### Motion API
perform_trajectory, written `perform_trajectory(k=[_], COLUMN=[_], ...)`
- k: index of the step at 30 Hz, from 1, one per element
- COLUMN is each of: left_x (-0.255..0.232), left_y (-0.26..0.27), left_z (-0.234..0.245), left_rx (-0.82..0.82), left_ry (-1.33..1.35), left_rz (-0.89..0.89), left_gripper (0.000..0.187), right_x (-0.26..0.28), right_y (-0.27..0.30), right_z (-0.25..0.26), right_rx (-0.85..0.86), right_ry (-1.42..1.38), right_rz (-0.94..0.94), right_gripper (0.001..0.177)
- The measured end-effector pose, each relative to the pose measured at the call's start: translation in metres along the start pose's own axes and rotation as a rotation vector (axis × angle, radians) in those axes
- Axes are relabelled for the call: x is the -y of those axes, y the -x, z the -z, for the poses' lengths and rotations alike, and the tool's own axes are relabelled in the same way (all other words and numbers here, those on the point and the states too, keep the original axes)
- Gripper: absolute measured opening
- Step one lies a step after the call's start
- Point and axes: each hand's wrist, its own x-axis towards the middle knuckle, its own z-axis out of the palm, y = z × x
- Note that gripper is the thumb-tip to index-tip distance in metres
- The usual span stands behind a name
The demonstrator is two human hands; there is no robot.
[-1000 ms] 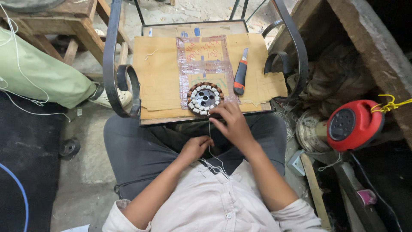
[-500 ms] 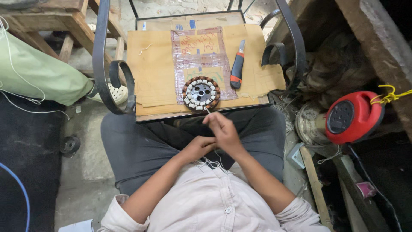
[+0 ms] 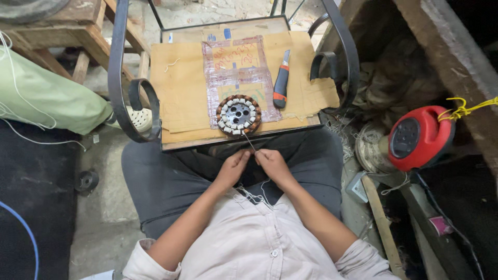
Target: The person winds white wire around the slots of a motor stator by hand, pulling the wire taut and arranging it into the slots. The person uses a utility knife to cut the wire at one point.
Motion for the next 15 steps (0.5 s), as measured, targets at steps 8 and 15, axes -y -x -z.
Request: perform_trajectory(k=[8,15], left_x=[0.013,0.040], left_y=[-0.019,-0.019], left_z=[-0.004,-0.016], left_rx=[-0.080,-0.212], left_ry=[0.131,0.179], left_rz=[0.161,-0.034], left_gripper=[0.032,0.024], right_x=[-0.001,0.056], right_y=[0.002,0.026], right_z=[-0.001,-0.015], right_rx=[-0.093,-0.355], right_ry=[0.315,0.720], right_rz=[0.012,0.343], right_gripper=[0.028,0.020])
